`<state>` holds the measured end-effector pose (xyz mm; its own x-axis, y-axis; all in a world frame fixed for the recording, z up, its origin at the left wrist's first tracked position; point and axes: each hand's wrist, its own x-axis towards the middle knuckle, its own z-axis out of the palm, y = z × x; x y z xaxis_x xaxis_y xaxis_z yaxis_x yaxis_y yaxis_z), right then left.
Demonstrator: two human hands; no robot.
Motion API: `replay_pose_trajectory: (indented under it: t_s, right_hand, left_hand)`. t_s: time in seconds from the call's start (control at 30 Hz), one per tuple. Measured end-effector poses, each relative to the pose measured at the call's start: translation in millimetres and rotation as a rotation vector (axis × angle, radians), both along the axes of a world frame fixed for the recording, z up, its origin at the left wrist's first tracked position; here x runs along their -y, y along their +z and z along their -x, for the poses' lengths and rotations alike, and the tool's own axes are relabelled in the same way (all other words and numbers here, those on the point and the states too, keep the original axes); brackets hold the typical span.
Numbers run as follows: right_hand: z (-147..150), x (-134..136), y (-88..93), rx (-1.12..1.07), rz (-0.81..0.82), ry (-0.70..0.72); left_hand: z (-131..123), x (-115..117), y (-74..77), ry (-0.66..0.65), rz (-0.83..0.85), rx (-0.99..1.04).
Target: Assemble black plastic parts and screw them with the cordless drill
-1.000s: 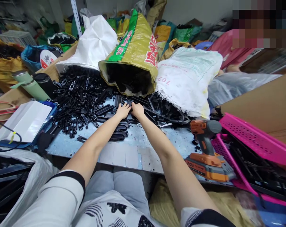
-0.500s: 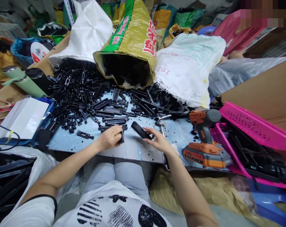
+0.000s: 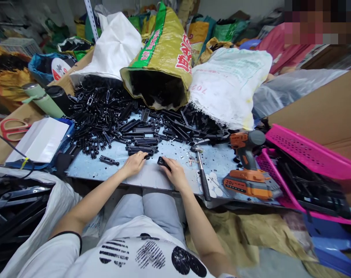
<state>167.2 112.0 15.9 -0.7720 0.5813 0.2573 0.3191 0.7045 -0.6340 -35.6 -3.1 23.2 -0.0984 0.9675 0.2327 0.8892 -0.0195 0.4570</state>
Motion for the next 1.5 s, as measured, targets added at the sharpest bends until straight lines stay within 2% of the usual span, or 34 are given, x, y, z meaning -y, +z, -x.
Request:
replay_pose_trajectory:
  t_s: [0.13, 0.2, 0.23, 0.3, 0.37, 0.5, 0.67, 0.77, 0.87, 0.93, 1.03, 1.1, 1.17, 1.23, 1.3, 1.33, 1.4, 1.43, 1.5]
  right_hand:
    - [15, 15, 4.0, -0.196, 0.493, 0.019]
    - [20, 23, 3.0, -0.207, 0.705, 0.041]
    - [22, 26, 2.5, -0.207, 0.755, 0.059]
    - [21, 26, 2.7, -0.208, 0.726, 0.100]
    - [17, 21, 5.0, -0.198, 0.604, 0.156]
    - [9, 10, 12.1, -0.217, 0.350, 0.278]
    - [7, 11, 14.5, -0.309, 0.123, 0.327]
    - [10, 25, 13.8, -0.350, 0.114, 0.324]
    - [17, 44, 13.2, -0.411, 0.190, 0.129]
    - [22, 54, 11.9, -0.440, 0.232, 0.034]
    - [24, 58, 8.2, -0.422, 0.246, 0.066]
    - [23, 54, 5.7, -0.372, 0.236, 0.120]
    - [24, 41, 5.8, -0.251, 0.195, 0.207]
    - [27, 14, 11.2, -0.063, 0.097, 0.257]
    - [34, -29, 22.7, 0.115, -0.054, 0.158]
    - [38, -56, 30.1, 0.178, -0.132, 0.041]
    - [47, -111, 45.9, 0.347, -0.289, -0.270]
    - [51, -137, 53.2, 0.461, -0.317, -0.389]
    - [58, -179, 65.0, 0.562, -0.300, -0.448]
  left_hand:
    - [-33, 15, 8.4, 0.008, -0.117, 0.380]
    - [-49, 21, 11.6, 0.076, -0.173, 0.455]
    - [-55, 23, 12.8, 0.125, -0.198, 0.461]
    - [-62, 27, 14.3, 0.221, -0.215, 0.430]
    - [-64, 30, 15.3, 0.258, -0.193, 0.373]
    - [-63, 36, 16.8, 0.231, -0.174, 0.241]
    - [-62, 38, 18.2, 0.223, -0.221, 0.075]
    - [-66, 35, 20.5, 0.195, -0.292, 0.074]
    - [-72, 29, 24.8, 0.297, -0.414, 0.152]
    - [-72, 26, 27.9, 0.307, -0.468, 0.202]
    - [-62, 25, 29.2, 0.169, -0.442, 0.247]
    - [-56, 27, 25.7, 0.141, -0.389, 0.264]
    - [-55, 31, 19.2, 0.236, -0.326, 0.267]
    - [-57, 35, 13.0, 0.377, -0.226, 0.216]
    - [-60, 36, 10.7, 0.399, -0.100, 0.074]
    - [-60, 36, 11.5, 0.322, -0.035, -0.017]
    - [-60, 30, 16.4, 0.058, 0.085, -0.178]
    - [-59, 26, 19.7, -0.076, 0.142, -0.237]
    - [-59, 17, 25.8, -0.225, 0.230, -0.325]
